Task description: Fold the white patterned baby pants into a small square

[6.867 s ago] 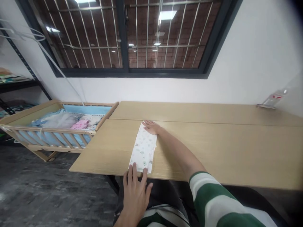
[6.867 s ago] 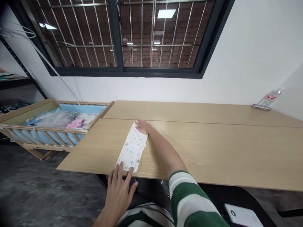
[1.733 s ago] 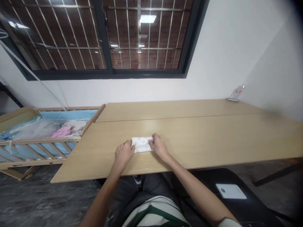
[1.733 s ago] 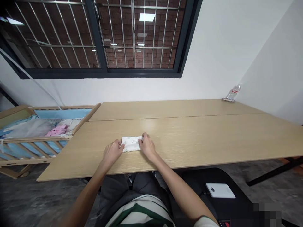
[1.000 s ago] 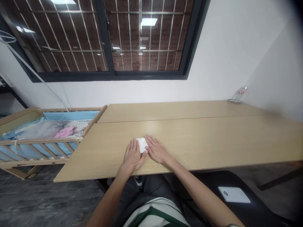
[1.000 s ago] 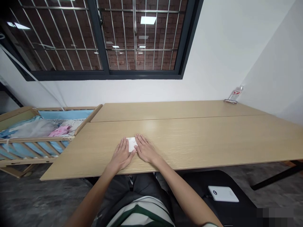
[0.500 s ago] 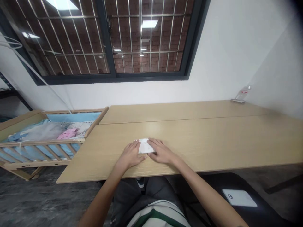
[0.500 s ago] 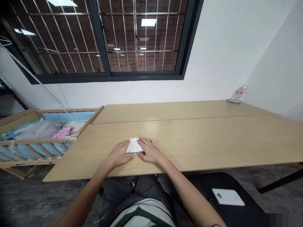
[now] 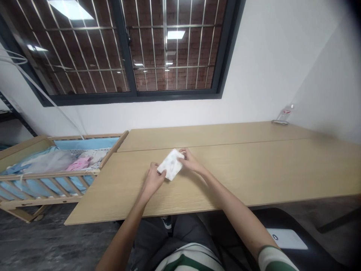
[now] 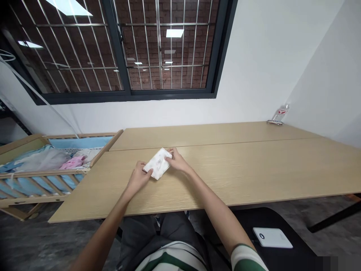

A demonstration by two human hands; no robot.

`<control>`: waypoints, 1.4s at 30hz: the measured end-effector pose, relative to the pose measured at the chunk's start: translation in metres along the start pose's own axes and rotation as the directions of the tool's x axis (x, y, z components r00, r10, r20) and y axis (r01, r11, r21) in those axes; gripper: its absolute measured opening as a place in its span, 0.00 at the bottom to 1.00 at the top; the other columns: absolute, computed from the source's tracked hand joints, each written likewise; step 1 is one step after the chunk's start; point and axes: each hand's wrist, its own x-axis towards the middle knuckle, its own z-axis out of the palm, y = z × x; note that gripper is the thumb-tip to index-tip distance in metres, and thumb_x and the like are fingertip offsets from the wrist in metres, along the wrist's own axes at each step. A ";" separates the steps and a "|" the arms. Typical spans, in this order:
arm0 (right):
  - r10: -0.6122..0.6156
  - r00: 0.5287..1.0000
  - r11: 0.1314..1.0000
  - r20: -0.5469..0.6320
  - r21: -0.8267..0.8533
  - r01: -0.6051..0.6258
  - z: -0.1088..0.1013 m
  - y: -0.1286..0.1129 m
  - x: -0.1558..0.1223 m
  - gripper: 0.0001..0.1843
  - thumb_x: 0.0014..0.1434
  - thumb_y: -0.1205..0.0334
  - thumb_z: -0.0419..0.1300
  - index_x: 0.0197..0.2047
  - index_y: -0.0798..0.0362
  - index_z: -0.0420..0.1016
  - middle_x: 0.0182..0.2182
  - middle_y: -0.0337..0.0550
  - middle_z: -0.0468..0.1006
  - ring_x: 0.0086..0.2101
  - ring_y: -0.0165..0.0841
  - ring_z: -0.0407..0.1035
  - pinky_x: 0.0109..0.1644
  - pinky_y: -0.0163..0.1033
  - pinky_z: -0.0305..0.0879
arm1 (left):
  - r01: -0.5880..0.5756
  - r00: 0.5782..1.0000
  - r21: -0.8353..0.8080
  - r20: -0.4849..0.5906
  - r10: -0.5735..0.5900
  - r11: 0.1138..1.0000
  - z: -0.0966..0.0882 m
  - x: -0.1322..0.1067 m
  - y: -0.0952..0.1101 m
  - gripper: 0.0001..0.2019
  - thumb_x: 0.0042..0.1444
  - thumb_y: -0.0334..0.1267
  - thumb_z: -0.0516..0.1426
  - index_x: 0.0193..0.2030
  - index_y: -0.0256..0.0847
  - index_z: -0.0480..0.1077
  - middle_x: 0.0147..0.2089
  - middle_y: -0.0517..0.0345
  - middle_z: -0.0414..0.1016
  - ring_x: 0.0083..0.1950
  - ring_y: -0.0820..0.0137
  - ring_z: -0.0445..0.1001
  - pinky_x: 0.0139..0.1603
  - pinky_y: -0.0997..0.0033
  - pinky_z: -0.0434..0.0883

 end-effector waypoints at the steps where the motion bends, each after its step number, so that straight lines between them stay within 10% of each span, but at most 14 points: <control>1: 0.051 0.999 0.998 -0.004 0.029 -0.051 0.001 0.000 0.007 0.23 0.61 0.59 0.60 0.57 0.51 0.59 0.35 0.39 0.76 0.33 0.33 0.73 0.35 0.36 0.69 | 0.033 0.999 -0.020 -0.006 -0.034 0.999 0.003 0.000 0.001 0.21 0.66 0.41 0.53 0.62 0.35 0.58 0.45 0.48 0.81 0.43 0.64 0.81 0.44 0.67 0.74; 8: 0.225 0.973 0.974 -0.053 0.039 -0.223 0.022 0.029 0.032 0.24 0.54 0.59 0.68 0.50 0.51 0.63 0.30 0.32 0.72 0.28 0.30 0.72 0.29 0.33 0.66 | 0.153 0.987 0.080 0.036 -0.156 0.985 0.021 -0.014 0.009 0.25 0.62 0.44 0.56 0.62 0.37 0.58 0.54 0.40 0.79 0.55 0.57 0.79 0.50 0.64 0.71; 20: -0.049 0.998 0.956 -0.044 -0.291 0.034 0.032 0.025 0.021 0.16 0.68 0.57 0.56 0.53 0.56 0.73 0.51 0.53 0.79 0.52 0.38 0.72 0.58 0.45 0.67 | 0.139 0.990 0.379 -0.015 -0.144 0.915 0.020 -0.041 0.040 0.21 0.67 0.49 0.50 0.55 0.34 0.68 0.52 0.35 0.76 0.54 0.49 0.76 0.53 0.55 0.68; 26: -0.343 0.841 0.810 0.417 -0.321 0.490 0.037 -0.016 -0.020 0.26 0.74 0.49 0.46 0.69 0.47 0.65 0.69 0.45 0.64 0.69 0.37 0.55 0.74 0.49 0.49 | -0.095 0.993 0.414 -0.025 0.116 0.905 0.051 -0.066 0.055 0.36 0.66 0.54 0.48 0.70 0.25 0.59 0.71 0.26 0.60 0.71 0.40 0.57 0.66 0.44 0.60; 33: -0.152 0.710 0.851 0.688 -0.273 0.448 0.041 -0.017 -0.037 0.26 0.76 0.50 0.42 0.72 0.41 0.60 0.72 0.34 0.57 0.71 0.31 0.48 0.76 0.47 0.41 | -0.082 0.996 0.443 0.057 0.063 0.893 0.065 -0.069 0.052 0.35 0.65 0.54 0.50 0.67 0.24 0.66 0.65 0.23 0.68 0.69 0.37 0.61 0.68 0.41 0.56; 42: -0.096 0.801 0.806 0.591 -0.426 0.411 0.020 0.027 0.010 0.30 0.75 0.46 0.41 0.75 0.44 0.52 0.74 0.37 0.50 0.73 0.34 0.40 0.77 0.50 0.31 | -0.065 0.998 0.458 0.050 0.047 0.887 0.062 -0.068 0.054 0.36 0.66 0.57 0.49 0.71 0.31 0.62 0.72 0.25 0.58 0.72 0.36 0.56 0.64 0.40 0.61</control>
